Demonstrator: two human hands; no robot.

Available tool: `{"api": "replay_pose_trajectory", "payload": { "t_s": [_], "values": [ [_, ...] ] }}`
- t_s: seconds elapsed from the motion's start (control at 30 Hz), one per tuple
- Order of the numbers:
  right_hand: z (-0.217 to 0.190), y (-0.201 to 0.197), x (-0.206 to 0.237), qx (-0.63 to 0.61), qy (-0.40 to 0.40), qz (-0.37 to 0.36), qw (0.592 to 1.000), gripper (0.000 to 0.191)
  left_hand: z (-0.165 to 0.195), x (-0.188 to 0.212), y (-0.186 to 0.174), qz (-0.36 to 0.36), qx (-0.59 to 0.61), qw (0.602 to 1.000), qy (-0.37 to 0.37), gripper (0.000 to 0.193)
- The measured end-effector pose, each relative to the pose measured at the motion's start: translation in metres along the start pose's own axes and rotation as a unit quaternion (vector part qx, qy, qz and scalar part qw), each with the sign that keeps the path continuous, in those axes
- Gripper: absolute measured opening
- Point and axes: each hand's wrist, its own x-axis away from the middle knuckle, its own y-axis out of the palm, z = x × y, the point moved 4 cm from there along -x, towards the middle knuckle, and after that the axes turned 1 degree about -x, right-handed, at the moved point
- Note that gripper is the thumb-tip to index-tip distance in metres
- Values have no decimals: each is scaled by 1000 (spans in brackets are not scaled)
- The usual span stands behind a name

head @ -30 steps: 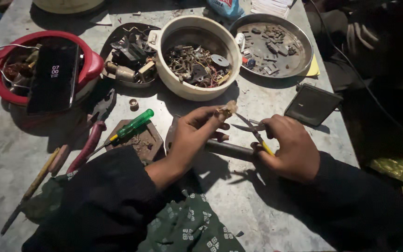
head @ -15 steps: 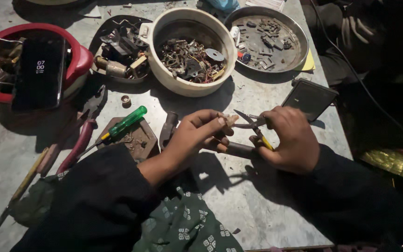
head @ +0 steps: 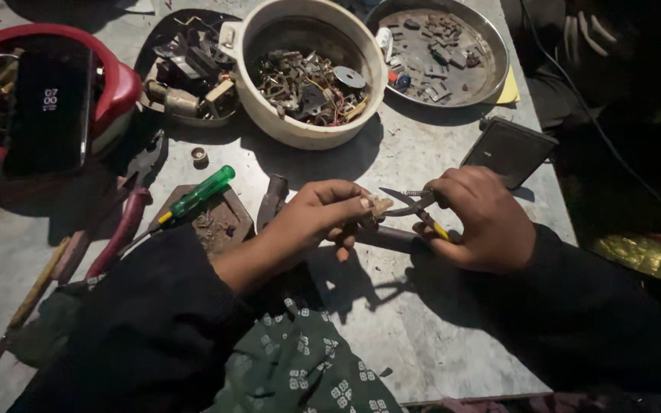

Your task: The person disassembles and repairs small electronic components on a cluttered workbench. They use pliers to strip wires and a hammer to shape metal parts, placing finished pieces into a container.

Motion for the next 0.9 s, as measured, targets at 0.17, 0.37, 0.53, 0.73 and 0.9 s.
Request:
{"api": "replay_pose_trajectory", "payload": {
  "t_s": [0.17, 0.37, 0.53, 0.73, 0.9],
  "values": [
    [10, 10, 1, -39, 46, -52, 997, 64, -5, -2, -4, -2, 45, 998, -39, 27],
    [6, 3, -2, -2, 8, -15, 1000, 67, -2, -1, -3, -35, 63, 995, -66, 24],
    [-3, -7, -7, 39, -28, 25, 999, 60, 6, 1, 3, -113, 72, 990, -52, 24],
    [-13, -17, -7, 49, -64, 45, 996, 54, 5, 7, 7, -141, 77, 980, -117, 27],
    [-8, -20, -5, 29, -76, 28, 996, 55, 4, 6, 15, -162, 43, 980, -104, 27]
  ]
}}
